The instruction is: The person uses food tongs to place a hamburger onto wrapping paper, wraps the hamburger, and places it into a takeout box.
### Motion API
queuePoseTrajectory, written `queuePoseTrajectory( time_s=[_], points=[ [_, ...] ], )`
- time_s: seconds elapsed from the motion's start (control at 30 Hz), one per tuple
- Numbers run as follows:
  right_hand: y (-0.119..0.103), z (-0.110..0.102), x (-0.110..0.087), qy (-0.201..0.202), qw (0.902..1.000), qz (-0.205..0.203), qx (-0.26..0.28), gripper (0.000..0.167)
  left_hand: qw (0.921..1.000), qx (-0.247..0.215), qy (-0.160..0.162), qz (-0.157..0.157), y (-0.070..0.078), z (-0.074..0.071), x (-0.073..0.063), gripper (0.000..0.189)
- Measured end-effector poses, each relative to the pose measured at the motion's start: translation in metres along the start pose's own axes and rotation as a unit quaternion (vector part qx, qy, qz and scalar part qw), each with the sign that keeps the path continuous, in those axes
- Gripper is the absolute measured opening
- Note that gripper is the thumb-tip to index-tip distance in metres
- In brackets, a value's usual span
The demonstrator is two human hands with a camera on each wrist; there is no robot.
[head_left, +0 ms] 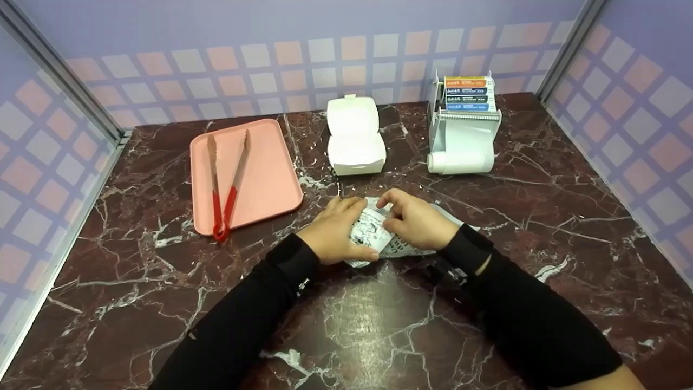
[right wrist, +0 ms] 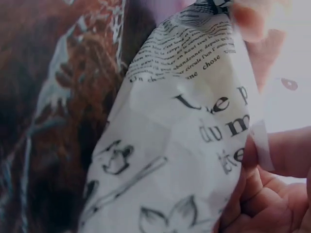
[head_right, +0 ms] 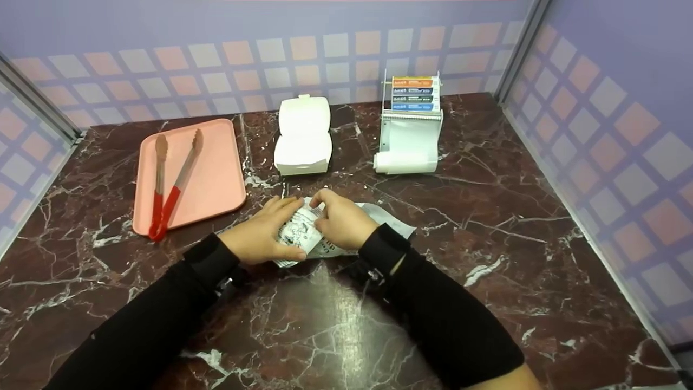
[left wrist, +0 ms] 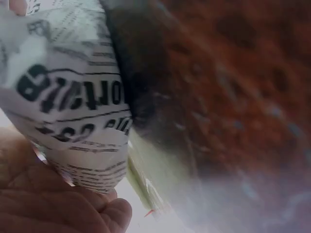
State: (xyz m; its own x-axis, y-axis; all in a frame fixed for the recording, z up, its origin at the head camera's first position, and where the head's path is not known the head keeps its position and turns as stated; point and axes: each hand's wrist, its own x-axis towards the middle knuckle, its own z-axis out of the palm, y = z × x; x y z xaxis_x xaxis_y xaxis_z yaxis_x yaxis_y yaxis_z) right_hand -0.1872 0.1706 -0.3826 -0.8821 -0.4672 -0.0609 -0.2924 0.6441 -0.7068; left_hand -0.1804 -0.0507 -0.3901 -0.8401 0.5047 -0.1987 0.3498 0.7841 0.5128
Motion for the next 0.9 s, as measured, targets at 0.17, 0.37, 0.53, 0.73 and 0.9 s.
queuePoseTrajectory(
  time_s=[0.17,0.37,0.53,0.73,0.9],
  points=[
    [0.004,-0.002,0.000,-0.010,0.9997,-0.005,0.023,0.033,0.9997,0.026,-0.003,-0.001,0.002,-0.001,0.006,0.116],
    [0.008,-0.004,0.001,-0.033,0.9992,0.000,0.023,0.037,0.9972,0.074,-0.002,-0.008,0.006,-0.002,0.013,0.115],
    [0.010,-0.005,0.000,-0.029,0.9995,-0.001,0.009,0.039,0.9956,0.093,-0.007,0.005,0.007,-0.002,0.016,0.121],
    [0.010,-0.005,-0.001,-0.029,0.9995,0.005,0.013,0.038,0.9955,0.080,0.007,0.051,0.006,-0.001,0.016,0.118],
    [0.010,-0.006,0.000,-0.035,0.9991,0.011,0.021,0.032,0.9960,0.072,0.012,0.052,0.005,0.002,0.017,0.102]
  ],
)
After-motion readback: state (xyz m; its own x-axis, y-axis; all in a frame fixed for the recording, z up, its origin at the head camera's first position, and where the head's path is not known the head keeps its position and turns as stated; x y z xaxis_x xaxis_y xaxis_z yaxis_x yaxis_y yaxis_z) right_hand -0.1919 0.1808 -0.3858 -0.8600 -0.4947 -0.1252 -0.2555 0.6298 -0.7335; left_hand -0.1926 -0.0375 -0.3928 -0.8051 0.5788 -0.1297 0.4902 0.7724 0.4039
